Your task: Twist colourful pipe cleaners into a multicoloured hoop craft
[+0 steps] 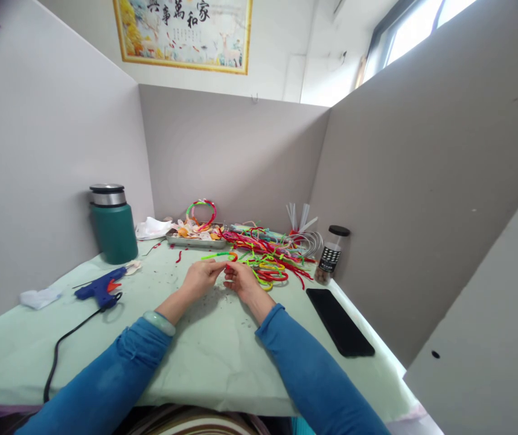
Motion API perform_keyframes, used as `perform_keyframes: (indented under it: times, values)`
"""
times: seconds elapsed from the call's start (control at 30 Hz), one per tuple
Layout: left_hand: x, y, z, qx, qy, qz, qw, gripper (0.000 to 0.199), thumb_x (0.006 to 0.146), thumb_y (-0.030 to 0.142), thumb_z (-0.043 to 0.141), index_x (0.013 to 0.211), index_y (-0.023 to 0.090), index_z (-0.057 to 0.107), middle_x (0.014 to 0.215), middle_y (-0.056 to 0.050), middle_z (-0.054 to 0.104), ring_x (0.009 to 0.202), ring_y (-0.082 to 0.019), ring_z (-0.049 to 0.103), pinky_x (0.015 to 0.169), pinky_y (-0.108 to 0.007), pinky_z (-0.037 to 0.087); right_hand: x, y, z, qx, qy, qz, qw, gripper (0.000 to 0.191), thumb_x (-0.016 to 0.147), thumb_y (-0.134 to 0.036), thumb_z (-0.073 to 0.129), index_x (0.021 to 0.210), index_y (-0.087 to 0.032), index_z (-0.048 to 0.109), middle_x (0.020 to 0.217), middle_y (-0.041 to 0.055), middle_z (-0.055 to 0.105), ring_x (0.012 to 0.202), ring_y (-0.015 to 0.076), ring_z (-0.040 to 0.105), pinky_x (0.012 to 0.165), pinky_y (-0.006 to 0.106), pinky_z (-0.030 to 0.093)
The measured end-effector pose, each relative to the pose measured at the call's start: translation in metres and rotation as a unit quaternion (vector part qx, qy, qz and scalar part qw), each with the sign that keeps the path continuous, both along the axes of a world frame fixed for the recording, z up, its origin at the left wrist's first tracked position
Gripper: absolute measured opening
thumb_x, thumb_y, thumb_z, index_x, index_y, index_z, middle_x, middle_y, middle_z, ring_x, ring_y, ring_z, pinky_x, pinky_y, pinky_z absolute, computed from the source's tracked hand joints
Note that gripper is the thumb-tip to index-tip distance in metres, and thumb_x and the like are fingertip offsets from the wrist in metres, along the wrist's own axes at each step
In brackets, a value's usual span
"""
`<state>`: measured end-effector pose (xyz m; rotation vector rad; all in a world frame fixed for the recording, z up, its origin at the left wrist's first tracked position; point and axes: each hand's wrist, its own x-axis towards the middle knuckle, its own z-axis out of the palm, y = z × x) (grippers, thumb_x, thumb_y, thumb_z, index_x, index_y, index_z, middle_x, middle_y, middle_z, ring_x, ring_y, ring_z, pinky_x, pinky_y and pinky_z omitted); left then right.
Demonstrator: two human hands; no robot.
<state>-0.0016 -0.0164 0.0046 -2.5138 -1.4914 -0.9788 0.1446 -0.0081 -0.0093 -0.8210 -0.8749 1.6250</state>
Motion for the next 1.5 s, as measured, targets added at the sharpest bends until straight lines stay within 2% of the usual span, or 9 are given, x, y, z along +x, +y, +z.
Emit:
perform_keyframes:
  times: [0.17,0.37,0.63,0.77,1.0,1.1,1.27,1.37,1.5]
  values:
    - [0.0,0.001,0.0,-0.023,-0.045,-0.012,0.999,0.034,0.087,0.026,0.045,0.115,0.029,0.065,0.098,-0.004,0.07,0.084,-0.016,0.061,0.072,-0.023,0.042,-0.001,0.001,-0.002,0.034,-0.031,-0.008,0.999,0.017,0.061,-0.021,0.069,0.073,-0.018,0.057,0.059,-0.0038,0.054,0.056,0.0102,0.052,0.054,0.024,0.044]
    - [-0.001,0.006,-0.001,-0.037,-0.106,-0.029,0.993,0.034,0.085,0.025,0.047,0.113,0.025,0.066,0.103,-0.004,0.071,0.085,-0.016,0.063,0.077,-0.023,0.044,-0.003,0.002,-0.007,0.139,-0.135,-0.036,0.98,0.018,0.063,-0.031,0.067,0.069,-0.017,0.058,0.058,-0.0032,0.053,0.053,0.0083,0.048,0.051,0.021,0.039]
    - [0.001,0.007,0.001,-0.081,-0.175,-0.018,0.981,0.031,0.081,0.026,0.052,0.106,0.02,0.07,0.073,-0.001,0.072,0.057,-0.011,0.056,0.058,-0.02,0.04,-0.006,0.008,-0.01,0.224,-0.208,-0.108,0.946,0.014,0.066,-0.03,0.062,0.061,-0.019,0.054,0.051,-0.0041,0.05,0.049,0.0092,0.043,0.048,0.022,0.033]
    - [0.0,0.008,0.002,-0.08,-0.189,-0.001,0.979,0.03,0.08,0.03,0.055,0.102,0.019,0.072,0.068,0.0,0.071,0.052,-0.009,0.051,0.053,-0.02,0.036,-0.006,0.012,-0.014,0.242,-0.229,-0.123,0.935,0.014,0.068,-0.03,0.061,0.06,-0.019,0.055,0.051,-0.0038,0.051,0.049,0.01,0.043,0.049,0.023,0.032]
    - [0.0,0.007,0.003,-0.084,-0.21,-0.018,0.974,0.029,0.081,0.027,0.054,0.101,0.018,0.072,0.077,-0.003,0.073,0.065,-0.013,0.061,0.06,-0.02,0.043,-0.005,0.003,-0.008,0.215,-0.254,-0.146,0.931,0.019,0.069,-0.035,0.063,0.059,-0.019,0.058,0.048,-0.0037,0.051,0.046,0.0101,0.042,0.046,0.023,0.03]
    - [0.0,0.005,0.002,-0.08,-0.191,-0.028,0.978,0.028,0.082,0.026,0.053,0.102,0.019,0.071,0.085,-0.003,0.074,0.072,-0.015,0.064,0.066,-0.022,0.046,-0.007,-0.001,-0.005,0.2,-0.246,-0.129,0.94,0.021,0.068,-0.033,0.062,0.055,-0.018,0.057,0.043,-0.0038,0.048,0.042,0.0089,0.039,0.044,0.023,0.028]
    - [0.0,0.005,-0.001,-0.046,-0.127,-0.043,0.99,0.028,0.082,0.023,0.052,0.103,0.023,0.071,0.099,-0.004,0.072,0.087,-0.017,0.065,0.079,-0.024,0.046,-0.009,-0.003,-0.006,0.142,-0.189,-0.094,0.967,0.013,0.064,-0.027,0.063,0.056,-0.017,0.058,0.048,-0.0029,0.052,0.042,0.0075,0.04,0.042,0.022,0.028]
    - [0.0,0.005,-0.001,-0.042,-0.11,-0.039,0.992,0.029,0.083,0.024,0.051,0.105,0.024,0.071,0.1,-0.004,0.072,0.088,-0.016,0.064,0.08,-0.024,0.045,-0.008,-0.001,-0.007,0.105,-0.139,-0.072,0.982,0.01,0.063,-0.025,0.065,0.063,-0.016,0.061,0.056,-0.0018,0.057,0.047,0.0075,0.045,0.045,0.021,0.033]
    - [0.0,0.005,-0.001,-0.04,-0.109,-0.034,0.993,0.03,0.084,0.024,0.05,0.107,0.024,0.069,0.1,-0.005,0.071,0.086,-0.016,0.063,0.077,-0.023,0.045,-0.004,0.001,-0.006,0.069,-0.043,-0.026,0.996,0.016,0.064,-0.029,0.069,0.072,-0.016,0.063,0.062,-0.0003,0.061,0.05,0.008,0.048,0.048,0.021,0.039]
